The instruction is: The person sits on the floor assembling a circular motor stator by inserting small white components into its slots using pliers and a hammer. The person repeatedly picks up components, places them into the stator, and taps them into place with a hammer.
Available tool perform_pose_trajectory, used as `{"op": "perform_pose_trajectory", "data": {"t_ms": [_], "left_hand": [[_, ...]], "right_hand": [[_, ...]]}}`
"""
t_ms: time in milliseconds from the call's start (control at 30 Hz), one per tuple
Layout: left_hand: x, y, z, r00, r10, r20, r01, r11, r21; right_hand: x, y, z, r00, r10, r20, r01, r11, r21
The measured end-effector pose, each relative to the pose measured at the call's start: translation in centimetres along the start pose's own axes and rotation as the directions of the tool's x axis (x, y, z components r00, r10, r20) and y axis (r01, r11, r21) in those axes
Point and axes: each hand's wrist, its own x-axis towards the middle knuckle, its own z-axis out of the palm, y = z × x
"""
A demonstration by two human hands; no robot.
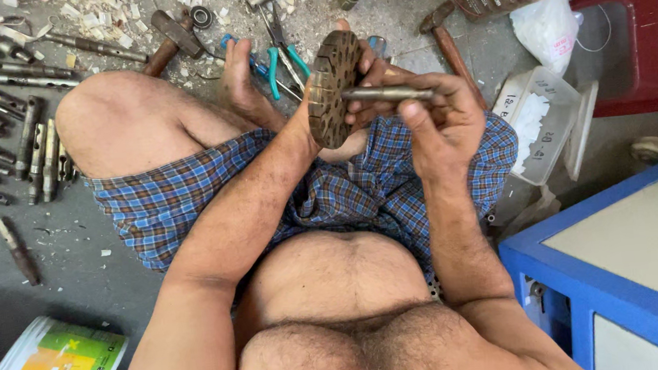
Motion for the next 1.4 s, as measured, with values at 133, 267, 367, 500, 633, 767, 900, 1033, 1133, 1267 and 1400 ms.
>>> {"op": "perform_pose_trajectory", "data": {"t_ms": [133, 267, 367, 500, 633, 767, 900, 1033, 1133, 1267, 1400], "left_hand": [[-0.8, -1.0, 3.1, 0.855, 0.045, -0.516, 0.146, 0.935, 0.324], [-0.5, -1.4, 6.0, 0.704, 0.067, -0.707, 0.238, 0.915, 0.325], [0.0, -1.3, 7.4, 0.634, 0.093, -0.768, 0.267, 0.906, 0.33], [0.2, -1.1, 7.8, 0.647, 0.102, -0.756, 0.263, 0.901, 0.346], [-0.1, -1.1, 6.9, 0.63, 0.097, -0.77, 0.289, 0.892, 0.349], [-0.2, -0.4, 5.4, 0.875, 0.023, -0.483, 0.134, 0.948, 0.289], [-1.2, -0.3, 4.6, 0.819, 0.018, -0.573, 0.113, 0.975, 0.192], [-1.5, -0.4, 4.3, 0.857, -0.011, -0.515, 0.118, 0.977, 0.177], [-1.7, -0.4, 4.2, 0.778, 0.011, -0.628, 0.163, 0.962, 0.22], [-1.8, -0.5, 3.7, 0.795, 0.004, -0.606, 0.135, 0.974, 0.184], [-2.0, -0.7, 3.4, 0.842, 0.02, -0.54, 0.125, 0.965, 0.231]], "right_hand": [[-0.5, -0.2, 1.3, 0.975, -0.112, 0.193, 0.18, 0.908, -0.379], [-0.6, 0.0, 2.3, 0.988, -0.078, 0.133, 0.139, 0.824, -0.549], [-0.5, 0.0, 2.7, 0.986, -0.096, 0.139, 0.161, 0.787, -0.596], [-0.4, -0.4, 2.7, 0.983, -0.077, 0.167, 0.167, 0.75, -0.64], [-0.6, -0.4, 2.6, 0.986, -0.08, 0.15, 0.157, 0.757, -0.634], [-0.7, -0.1, 2.7, 0.995, -0.072, 0.073, 0.1, 0.834, -0.542], [-0.7, -0.1, 2.4, 0.993, -0.082, 0.089, 0.118, 0.827, -0.55], [-0.6, -0.1, 2.4, 0.991, -0.089, 0.096, 0.128, 0.81, -0.572], [-0.6, -0.1, 2.6, 0.99, -0.098, 0.098, 0.137, 0.797, -0.588], [-0.5, -0.4, 2.9, 0.993, -0.075, 0.092, 0.115, 0.804, -0.584], [-0.3, -0.5, 3.0, 0.989, -0.095, 0.112, 0.145, 0.743, -0.653]]}}
